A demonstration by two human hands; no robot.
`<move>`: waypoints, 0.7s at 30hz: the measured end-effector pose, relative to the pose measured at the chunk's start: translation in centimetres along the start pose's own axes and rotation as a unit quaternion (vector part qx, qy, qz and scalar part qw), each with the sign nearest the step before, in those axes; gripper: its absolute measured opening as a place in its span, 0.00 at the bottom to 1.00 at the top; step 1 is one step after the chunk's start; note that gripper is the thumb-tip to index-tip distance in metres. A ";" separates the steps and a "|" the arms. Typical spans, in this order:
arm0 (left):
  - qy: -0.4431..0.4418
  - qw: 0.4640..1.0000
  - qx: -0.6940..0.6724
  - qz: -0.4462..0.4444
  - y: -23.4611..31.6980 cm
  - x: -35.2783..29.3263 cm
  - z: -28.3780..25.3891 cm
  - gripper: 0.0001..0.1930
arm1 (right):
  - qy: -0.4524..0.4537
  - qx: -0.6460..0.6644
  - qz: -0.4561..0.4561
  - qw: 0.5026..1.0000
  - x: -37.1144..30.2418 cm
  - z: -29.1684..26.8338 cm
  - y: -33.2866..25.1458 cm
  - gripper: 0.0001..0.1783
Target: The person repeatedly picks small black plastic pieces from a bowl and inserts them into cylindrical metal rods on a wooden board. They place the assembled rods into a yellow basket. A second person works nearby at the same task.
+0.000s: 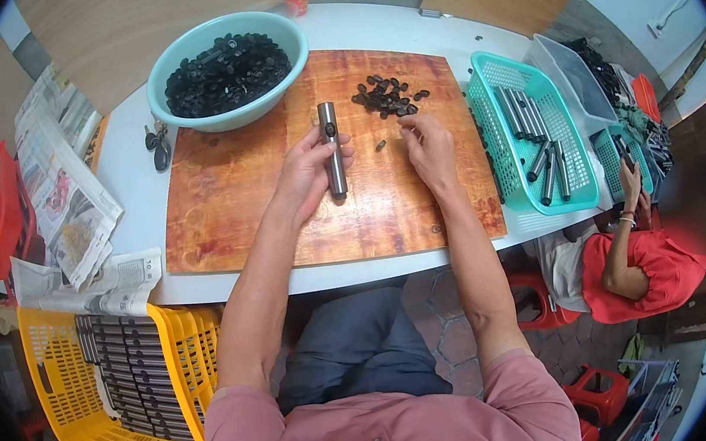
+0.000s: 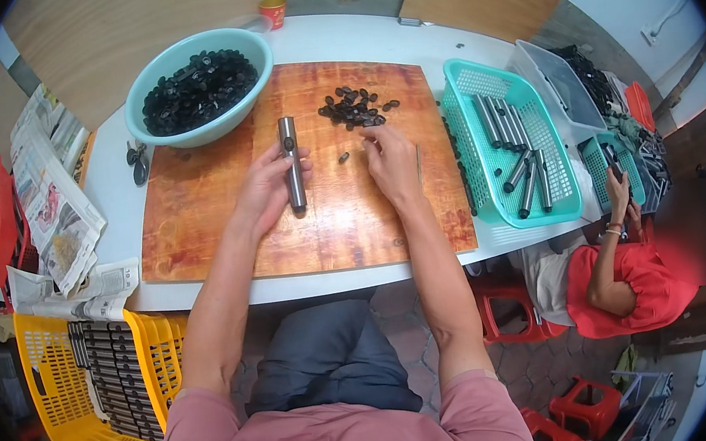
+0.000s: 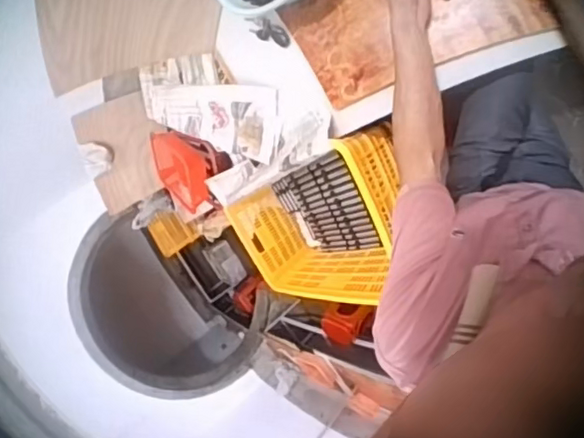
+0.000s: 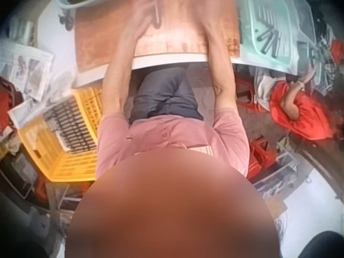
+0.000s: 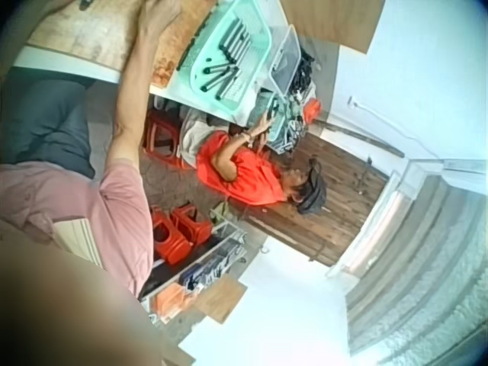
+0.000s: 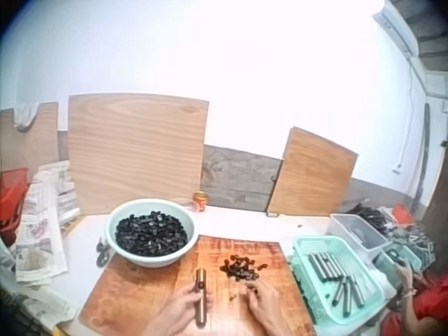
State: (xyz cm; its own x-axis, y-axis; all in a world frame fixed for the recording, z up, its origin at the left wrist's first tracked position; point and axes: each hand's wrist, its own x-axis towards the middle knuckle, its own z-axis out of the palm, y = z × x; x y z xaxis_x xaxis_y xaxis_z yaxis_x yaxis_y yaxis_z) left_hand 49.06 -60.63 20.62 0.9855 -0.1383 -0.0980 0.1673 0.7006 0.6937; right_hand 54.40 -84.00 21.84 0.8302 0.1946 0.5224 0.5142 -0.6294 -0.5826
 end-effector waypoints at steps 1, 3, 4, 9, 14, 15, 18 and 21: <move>0.000 1.000 0.000 0.000 0.0 0.0 -0.1 0.21 | -0.017 0.003 -0.008 1.000 0.0 0.1 -0.2 0.10; 0.000 1.000 -0.003 0.000 -0.1 0.1 -0.1 0.20 | -0.048 0.005 -0.017 0.999 -0.3 0.5 -0.7 0.10; 0.001 1.000 -0.006 -0.001 -0.1 0.0 -0.1 0.19 | -0.059 0.008 -0.012 0.998 -0.4 0.6 -1.0 0.09; -0.008 1.000 -0.020 -0.003 -0.1 0.1 -0.2 0.17 | -0.089 -0.005 -0.031 0.996 -0.5 1.5 -0.5 0.07; -0.003 1.000 -0.023 -0.006 -0.1 -0.1 -0.2 0.17 | -0.103 0.013 0.022 0.994 -0.3 1.1 -1.2 0.07; -0.005 1.000 -0.023 -0.007 -0.1 -0.1 -0.3 0.17 | -0.107 0.028 0.050 0.993 -0.2 1.1 -1.3 0.07; -0.001 0.999 -0.028 -0.016 -0.1 -0.2 0.2 0.17 | -0.086 -0.033 0.048 0.995 -0.1 1.4 -0.6 0.08; 0.006 1.000 -0.020 -0.018 0.3 -0.6 0.9 0.19 | -0.067 -0.064 0.027 0.995 -0.2 1.7 0.2 0.09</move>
State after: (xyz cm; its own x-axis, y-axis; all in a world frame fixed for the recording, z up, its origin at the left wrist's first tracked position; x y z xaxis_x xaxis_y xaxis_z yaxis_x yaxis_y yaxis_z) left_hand 48.49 -60.96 21.48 0.9791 -0.1560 -0.1308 0.2034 0.7221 0.6612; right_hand 54.68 -82.91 20.55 0.8814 0.2507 0.4002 0.4435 -0.7309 -0.5187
